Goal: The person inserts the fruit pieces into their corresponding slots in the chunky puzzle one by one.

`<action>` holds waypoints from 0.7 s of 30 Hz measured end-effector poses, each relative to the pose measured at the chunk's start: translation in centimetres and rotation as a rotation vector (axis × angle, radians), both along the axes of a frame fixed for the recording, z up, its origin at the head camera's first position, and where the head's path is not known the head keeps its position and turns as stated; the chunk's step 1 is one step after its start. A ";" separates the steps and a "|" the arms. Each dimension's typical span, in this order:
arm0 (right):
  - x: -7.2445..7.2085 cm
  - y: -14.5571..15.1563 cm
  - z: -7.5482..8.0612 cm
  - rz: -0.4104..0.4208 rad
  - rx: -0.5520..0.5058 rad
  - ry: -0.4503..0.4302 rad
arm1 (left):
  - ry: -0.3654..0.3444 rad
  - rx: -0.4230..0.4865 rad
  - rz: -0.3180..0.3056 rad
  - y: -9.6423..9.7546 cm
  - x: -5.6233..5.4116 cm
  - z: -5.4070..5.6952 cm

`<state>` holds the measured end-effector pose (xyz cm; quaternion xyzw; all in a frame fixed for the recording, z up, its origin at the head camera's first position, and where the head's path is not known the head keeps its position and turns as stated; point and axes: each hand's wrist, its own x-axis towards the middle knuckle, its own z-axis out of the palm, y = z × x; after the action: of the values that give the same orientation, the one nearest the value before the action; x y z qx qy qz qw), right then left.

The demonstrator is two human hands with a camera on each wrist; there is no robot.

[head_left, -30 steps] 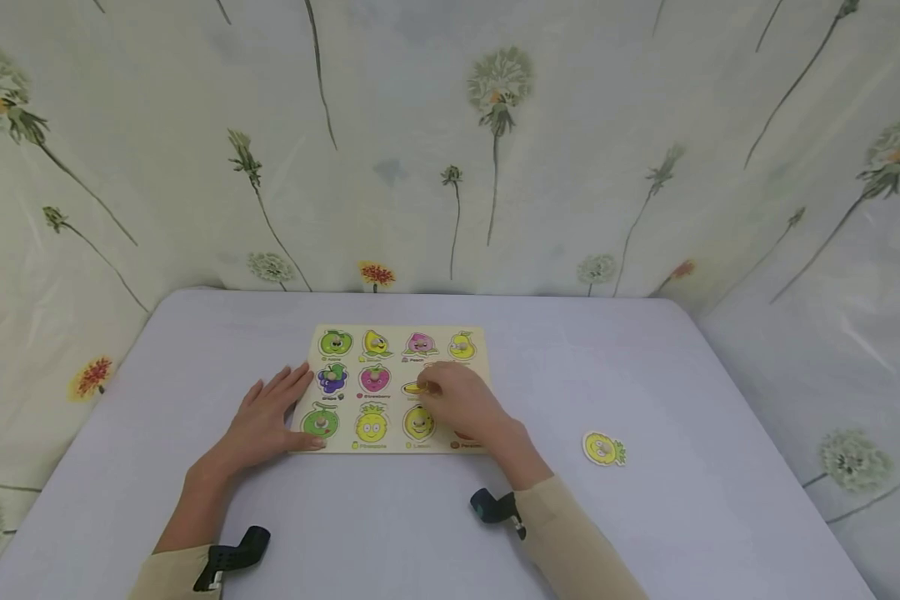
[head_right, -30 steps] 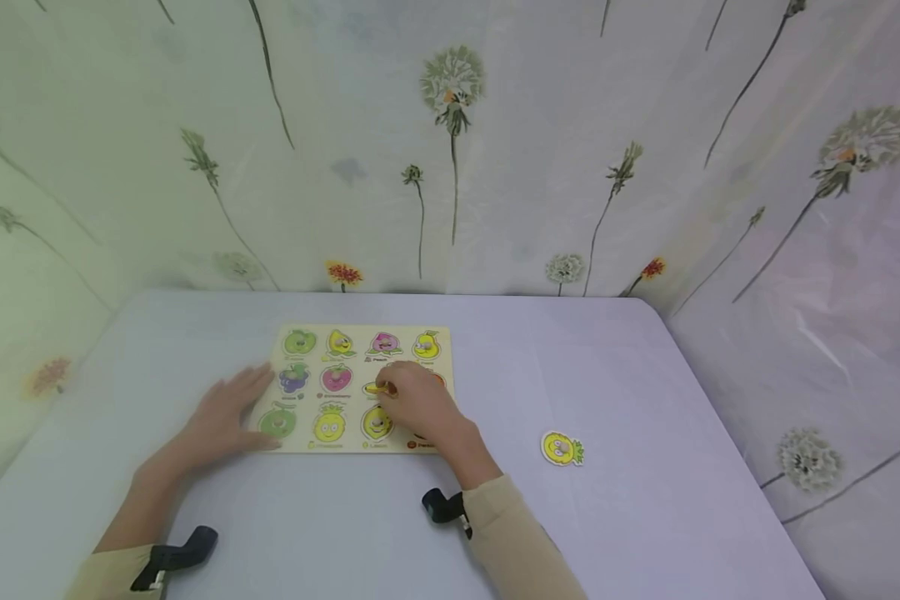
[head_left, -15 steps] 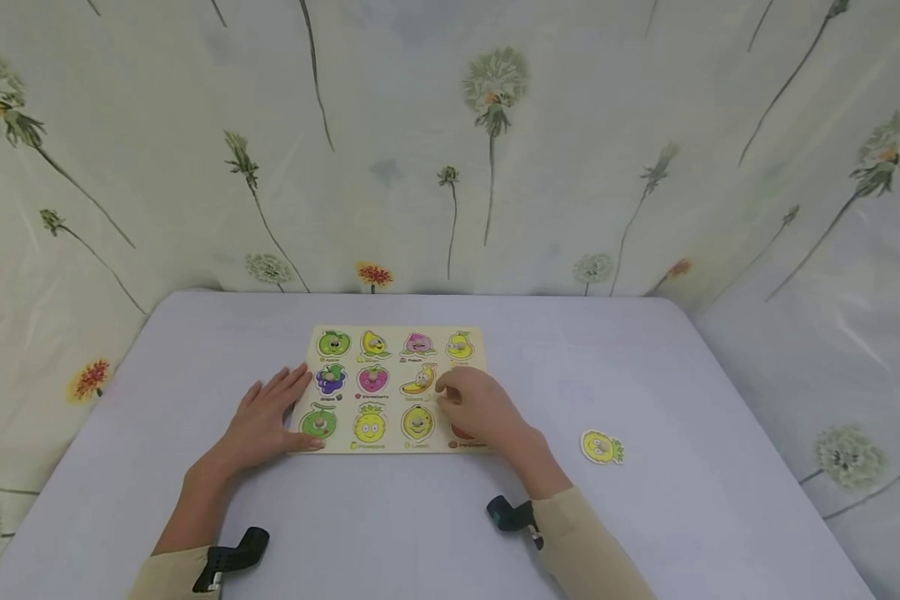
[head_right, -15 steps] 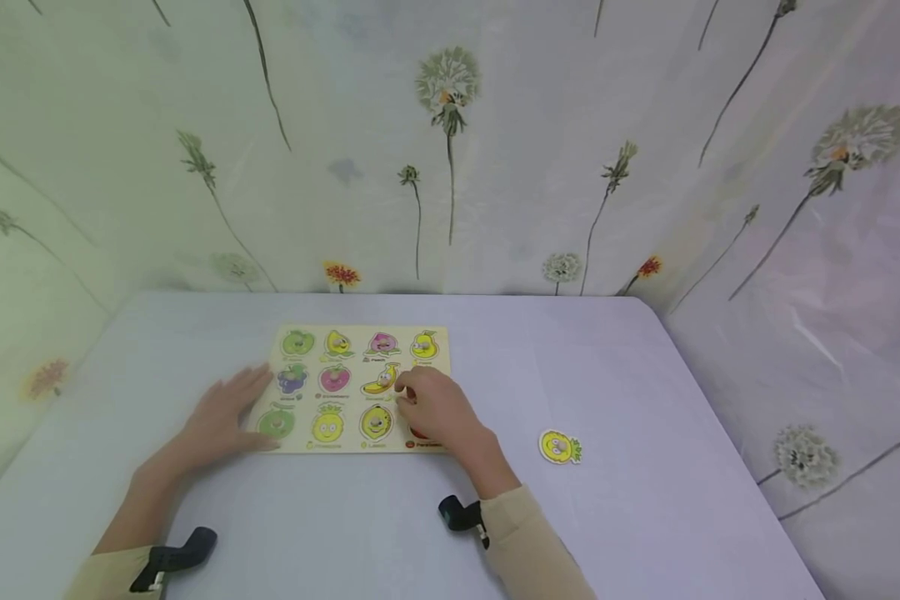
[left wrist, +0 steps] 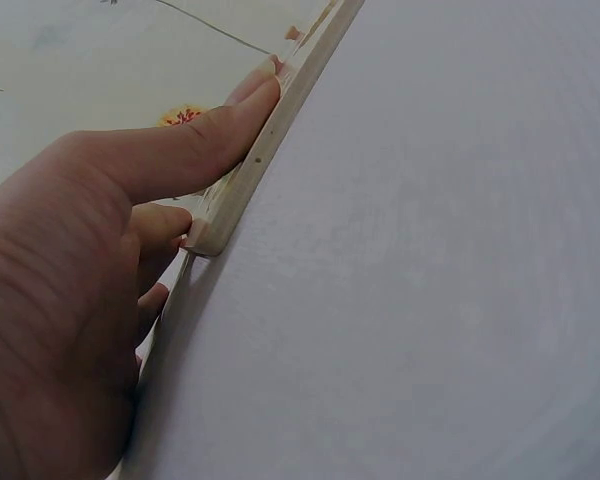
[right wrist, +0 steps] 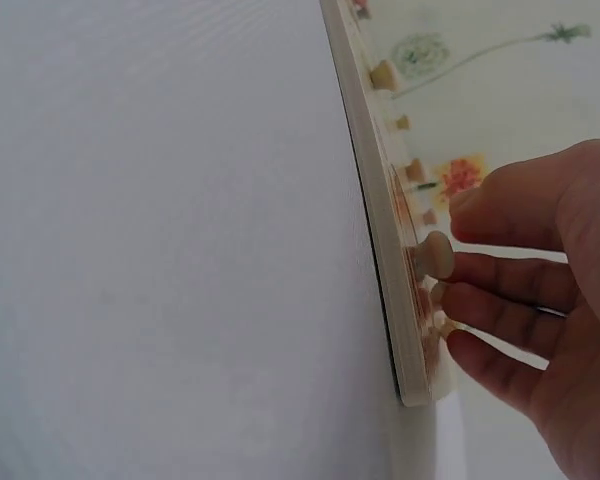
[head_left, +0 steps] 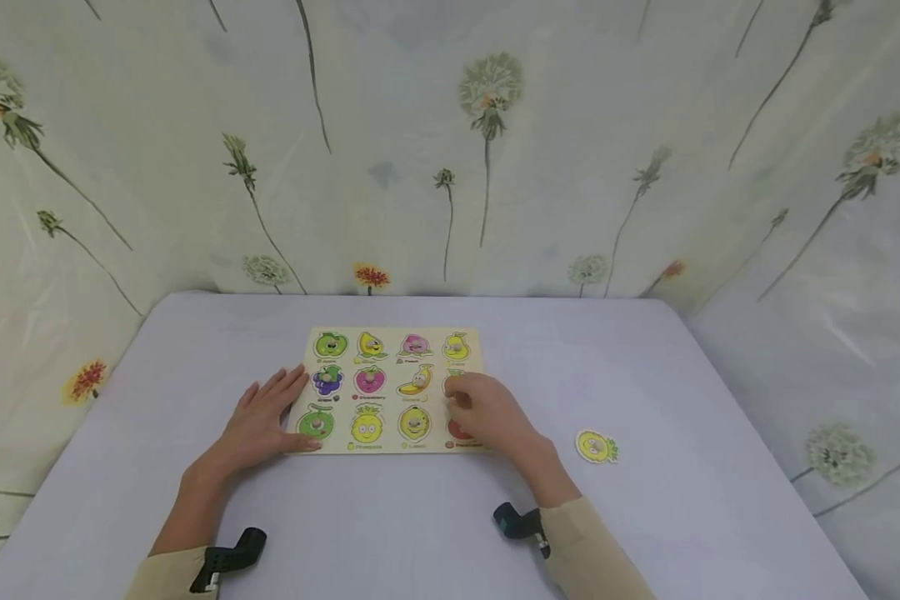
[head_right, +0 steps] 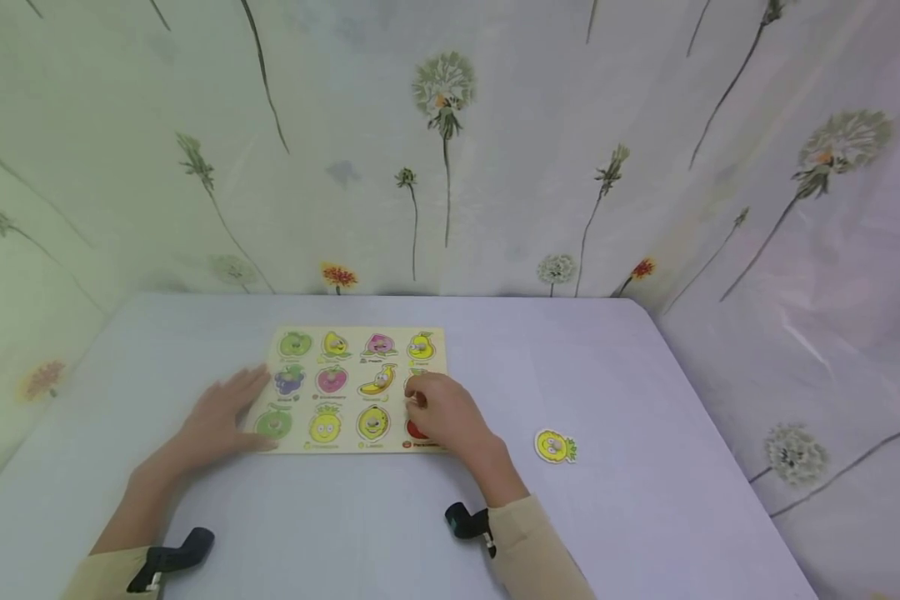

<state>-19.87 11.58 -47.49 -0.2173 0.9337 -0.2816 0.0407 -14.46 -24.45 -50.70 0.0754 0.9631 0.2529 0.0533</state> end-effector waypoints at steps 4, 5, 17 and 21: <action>0.4 0.5 0.0 -0.026 -0.012 -0.024 | -0.006 0.002 -0.001 0.0 0.1 0.4; 0.5 0.6 0.0 -0.030 -0.012 -0.026 | -0.010 0.002 -0.002 0.0 0.1 0.5; 1.4 2.2 0.5 -0.089 0.006 -0.038 | -0.021 -0.002 -0.007 0.0 0.1 0.6; 1.6 2.9 0.5 -0.104 0.019 -0.031 | -0.034 0.003 -0.005 0.0 0.2 0.9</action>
<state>-18.24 14.48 -47.03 -0.1635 0.9457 -0.2778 0.0424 -14.26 -24.41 -49.82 0.0738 0.9615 0.2552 0.0700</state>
